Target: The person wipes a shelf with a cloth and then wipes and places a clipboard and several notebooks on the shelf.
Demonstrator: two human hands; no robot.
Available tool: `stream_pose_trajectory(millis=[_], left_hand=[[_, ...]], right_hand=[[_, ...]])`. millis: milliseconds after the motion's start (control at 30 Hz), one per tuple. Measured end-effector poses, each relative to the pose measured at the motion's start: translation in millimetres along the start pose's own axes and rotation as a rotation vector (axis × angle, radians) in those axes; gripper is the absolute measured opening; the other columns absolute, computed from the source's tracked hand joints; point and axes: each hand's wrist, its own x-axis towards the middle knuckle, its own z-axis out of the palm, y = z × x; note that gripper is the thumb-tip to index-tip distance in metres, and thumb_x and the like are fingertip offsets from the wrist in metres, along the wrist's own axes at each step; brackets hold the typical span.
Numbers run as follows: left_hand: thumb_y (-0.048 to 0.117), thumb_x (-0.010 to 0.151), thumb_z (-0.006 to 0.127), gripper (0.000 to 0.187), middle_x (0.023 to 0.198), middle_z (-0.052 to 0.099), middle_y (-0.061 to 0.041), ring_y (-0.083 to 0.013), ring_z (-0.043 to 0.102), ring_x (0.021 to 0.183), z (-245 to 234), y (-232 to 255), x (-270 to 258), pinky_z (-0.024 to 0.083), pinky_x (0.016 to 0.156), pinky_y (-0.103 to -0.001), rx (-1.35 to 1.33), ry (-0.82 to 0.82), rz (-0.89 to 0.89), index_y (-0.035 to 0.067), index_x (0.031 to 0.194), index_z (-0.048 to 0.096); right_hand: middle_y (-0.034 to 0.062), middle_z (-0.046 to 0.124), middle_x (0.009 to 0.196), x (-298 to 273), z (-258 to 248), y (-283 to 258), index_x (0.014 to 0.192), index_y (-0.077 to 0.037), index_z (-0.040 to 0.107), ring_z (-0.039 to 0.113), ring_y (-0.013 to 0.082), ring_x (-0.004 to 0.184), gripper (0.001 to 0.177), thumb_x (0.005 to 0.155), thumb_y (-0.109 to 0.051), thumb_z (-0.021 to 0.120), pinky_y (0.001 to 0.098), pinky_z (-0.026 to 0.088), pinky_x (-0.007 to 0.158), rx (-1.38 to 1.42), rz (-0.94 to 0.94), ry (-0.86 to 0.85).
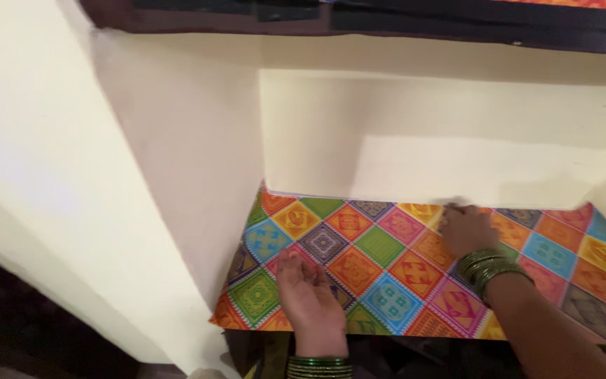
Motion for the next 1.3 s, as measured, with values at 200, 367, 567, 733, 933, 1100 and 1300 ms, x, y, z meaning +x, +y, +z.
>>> stream_pose_trajectory(millis=[200,367,567,733,933,1100,1300], left_hand=[[0.003,0.088,0.054,0.071,0.084,0.051,0.000,-0.0113,0.053,0.078,-2,22,-5,0.051,0.089,-0.036,-0.144,0.049,0.171,0.009,0.155,0.032],[0.003,0.088,0.055,0.073,0.088,0.049,-0.003,-0.0135,0.051,0.081,1,41,-8,0.052,0.090,-0.038,-0.191,0.040,0.228,0.008,0.156,0.032],[0.010,0.093,0.047,0.059,0.120,0.057,-0.009,-0.0175,0.058,0.107,10,55,-16,0.051,0.096,-0.033,-0.249,0.046,0.179,0.009,0.151,0.038],[0.011,0.092,0.048,0.059,0.126,0.058,-0.009,-0.0179,0.058,0.108,13,60,-21,0.050,0.094,-0.034,-0.275,-0.005,0.195,0.010,0.150,0.041],[0.004,0.091,0.051,0.060,0.121,0.053,-0.009,-0.0189,0.054,0.103,11,60,-20,0.051,0.096,-0.036,-0.288,0.089,0.170,0.015,0.149,0.039],[0.012,0.094,0.050,0.056,0.120,0.051,-0.009,-0.0200,0.052,0.106,6,56,-13,0.051,0.098,-0.038,-0.324,0.063,0.180,0.005,0.149,0.043],[0.014,0.090,0.050,0.060,0.127,0.053,-0.007,-0.0194,0.053,0.111,8,58,-16,0.049,0.100,-0.037,-0.274,0.080,0.189,0.013,0.150,0.039]], right_hand=[[0.0157,0.063,0.130,-45,-5,-118,0.130,-0.016,0.066,0.062,0.0365,0.117,0.037,0.097,-0.030,0.054,0.0499,0.052,0.099,0.323,-0.516,0.065],[0.0134,0.065,0.132,-95,-34,-204,0.133,-0.012,0.066,0.059,0.0341,0.121,0.049,0.084,-0.016,0.059,0.0433,0.051,0.100,0.635,-0.976,0.043],[0.0207,0.058,0.133,-114,-39,-257,0.137,-0.006,0.060,0.054,0.0409,0.120,0.056,0.082,-0.017,0.066,0.0494,0.044,0.101,0.716,-1.107,0.091],[0.0144,0.061,0.127,-98,-16,-282,0.134,-0.016,0.064,0.055,0.0372,0.120,0.043,0.091,-0.021,0.063,0.0495,0.044,0.102,0.621,-0.915,0.059],[0.0129,0.058,0.130,-81,0,-296,0.130,-0.018,0.065,0.052,0.0369,0.123,0.042,0.089,-0.024,0.066,0.0521,0.041,0.104,0.599,-0.771,0.116],[0.0135,0.055,0.135,-67,-1,-305,0.133,-0.020,0.063,0.050,0.0371,0.126,0.045,0.089,-0.025,0.065,0.0545,0.039,0.105,0.539,-0.675,0.079],[0.0157,0.053,0.137,-48,1,-305,0.135,-0.018,0.062,0.050,0.0405,0.126,0.044,0.092,-0.025,0.062,0.0560,0.037,0.107,0.566,-0.674,0.067]])
